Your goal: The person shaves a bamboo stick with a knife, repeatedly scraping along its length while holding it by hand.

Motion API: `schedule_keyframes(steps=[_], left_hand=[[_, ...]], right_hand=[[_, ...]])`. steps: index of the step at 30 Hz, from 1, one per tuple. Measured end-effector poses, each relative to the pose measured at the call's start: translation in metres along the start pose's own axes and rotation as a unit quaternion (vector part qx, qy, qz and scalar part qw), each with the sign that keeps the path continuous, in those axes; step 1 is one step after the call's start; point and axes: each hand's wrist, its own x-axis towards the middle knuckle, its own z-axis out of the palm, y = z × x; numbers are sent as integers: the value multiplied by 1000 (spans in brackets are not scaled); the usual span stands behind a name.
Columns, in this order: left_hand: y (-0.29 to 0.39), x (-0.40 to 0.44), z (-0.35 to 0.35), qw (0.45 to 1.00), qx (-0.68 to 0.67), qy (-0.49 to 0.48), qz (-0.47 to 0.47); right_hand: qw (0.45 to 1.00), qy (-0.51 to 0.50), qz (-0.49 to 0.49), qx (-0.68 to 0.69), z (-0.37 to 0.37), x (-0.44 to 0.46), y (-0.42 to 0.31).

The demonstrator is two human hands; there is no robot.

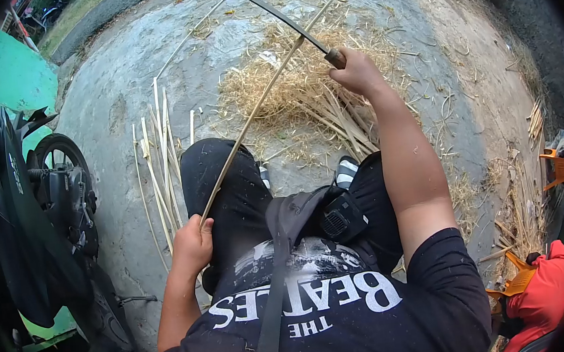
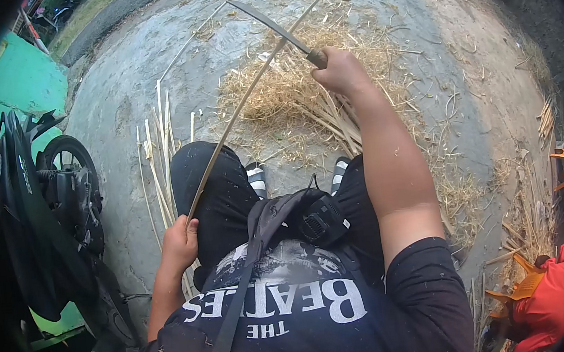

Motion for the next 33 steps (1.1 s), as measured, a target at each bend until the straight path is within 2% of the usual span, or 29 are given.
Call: schedule_keyframes(steps=[2,5,9,10,14,17,18,20,23,25,28,33], left_hand=[[1,2,-1,1000,-11,-14,-5],[-18,8,-1,997,-52,-47,18],[-29,12,-13,983,-141,-118,-1],[-33,13,-12,981,-146,-124,-2],[-47,16,-6,964,-217,-150,-25],[-56,20,-5,946,-271,-176,-36],[-55,20,-5,939,-288,-182,-48],[-51,21,-7,924,-321,-197,-74],[-49,22,-8,926,-311,-197,-81],[-49,21,-4,958,-243,-148,-39],[-25,13,-6,982,-162,-95,-18],[-22,9,-9,985,-156,-71,-31]], right_hand=[[999,8,-48,2,-9,-15,-10],[992,-45,-116,-10,-19,-38,-32],[968,-135,-205,-49,-18,-53,-58],[963,-97,-245,-58,-8,-53,-54],[953,-16,-255,-163,-13,-49,-60],[955,-14,-227,-190,-18,-47,-62],[963,-42,-199,-175,-19,-52,-67],[960,-72,-209,-173,1,-56,-71],[950,-95,-255,-156,26,-68,-87],[948,-84,-267,-154,29,-69,-93],[972,-149,-177,-36,41,-38,-72],[970,-65,-209,-104,53,-51,-82]])
